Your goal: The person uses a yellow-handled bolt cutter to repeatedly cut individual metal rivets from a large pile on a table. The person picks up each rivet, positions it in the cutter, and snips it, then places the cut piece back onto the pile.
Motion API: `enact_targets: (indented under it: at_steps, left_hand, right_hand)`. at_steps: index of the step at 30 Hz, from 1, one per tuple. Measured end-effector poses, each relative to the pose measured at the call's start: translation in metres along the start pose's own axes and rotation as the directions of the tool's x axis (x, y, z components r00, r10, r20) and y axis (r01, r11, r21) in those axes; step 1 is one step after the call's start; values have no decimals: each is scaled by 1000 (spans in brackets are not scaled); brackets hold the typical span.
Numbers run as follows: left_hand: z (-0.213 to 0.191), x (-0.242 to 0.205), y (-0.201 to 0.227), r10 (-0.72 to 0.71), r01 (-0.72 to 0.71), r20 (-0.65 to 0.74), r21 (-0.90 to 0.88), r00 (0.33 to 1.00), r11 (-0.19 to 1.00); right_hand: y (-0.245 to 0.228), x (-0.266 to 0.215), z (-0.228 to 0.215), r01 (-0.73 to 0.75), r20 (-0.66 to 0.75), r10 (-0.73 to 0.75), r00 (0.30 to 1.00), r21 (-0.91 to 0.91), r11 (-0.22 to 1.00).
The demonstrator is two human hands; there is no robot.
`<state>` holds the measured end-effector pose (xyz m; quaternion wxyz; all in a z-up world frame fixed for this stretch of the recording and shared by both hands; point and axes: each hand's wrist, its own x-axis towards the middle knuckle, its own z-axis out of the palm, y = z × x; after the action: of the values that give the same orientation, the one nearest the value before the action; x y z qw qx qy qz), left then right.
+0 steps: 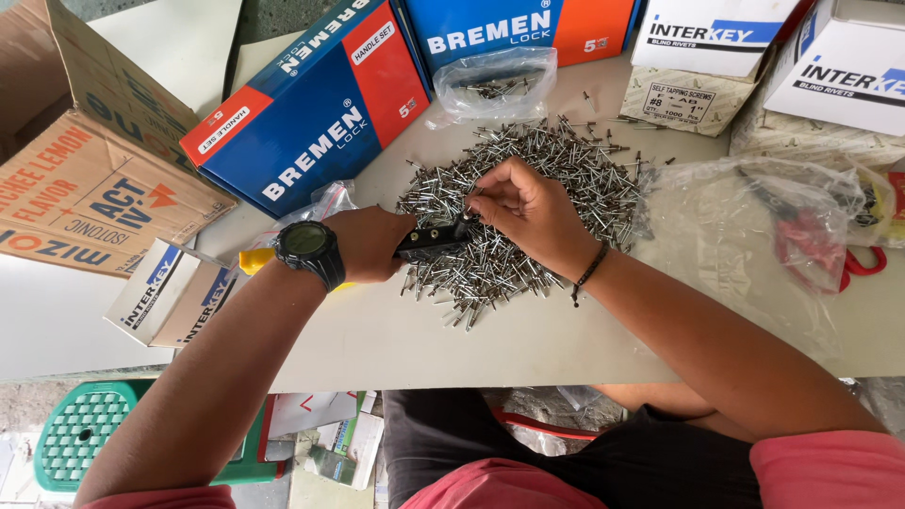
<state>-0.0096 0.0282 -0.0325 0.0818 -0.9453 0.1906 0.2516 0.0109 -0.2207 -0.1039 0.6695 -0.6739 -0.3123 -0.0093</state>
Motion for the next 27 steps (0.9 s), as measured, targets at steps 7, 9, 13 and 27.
enact_targets:
  at_steps: [7, 9, 13, 27]
  left_hand:
    - [-4, 7, 3, -33, 32, 61, 25, 998, 999]
    - [-6, 10, 3, -22, 21, 53, 19, 998, 1000]
    - [2, 19, -5, 24, -19, -31, 136, 999, 990]
    - [-11, 14, 22, 46, -44, 2, 303, 999, 952]
  right_hand:
    - [0, -1, -3, 6, 27, -4, 1000, -58, 998]
    - [-5, -2, -7, 52, 105, -37, 994, -146, 988]
    - [-14, 2, -17, 121, 188, -72, 980, -267, 956]
    - [-6, 6, -34, 103, 214, -18, 977, -394, 913]
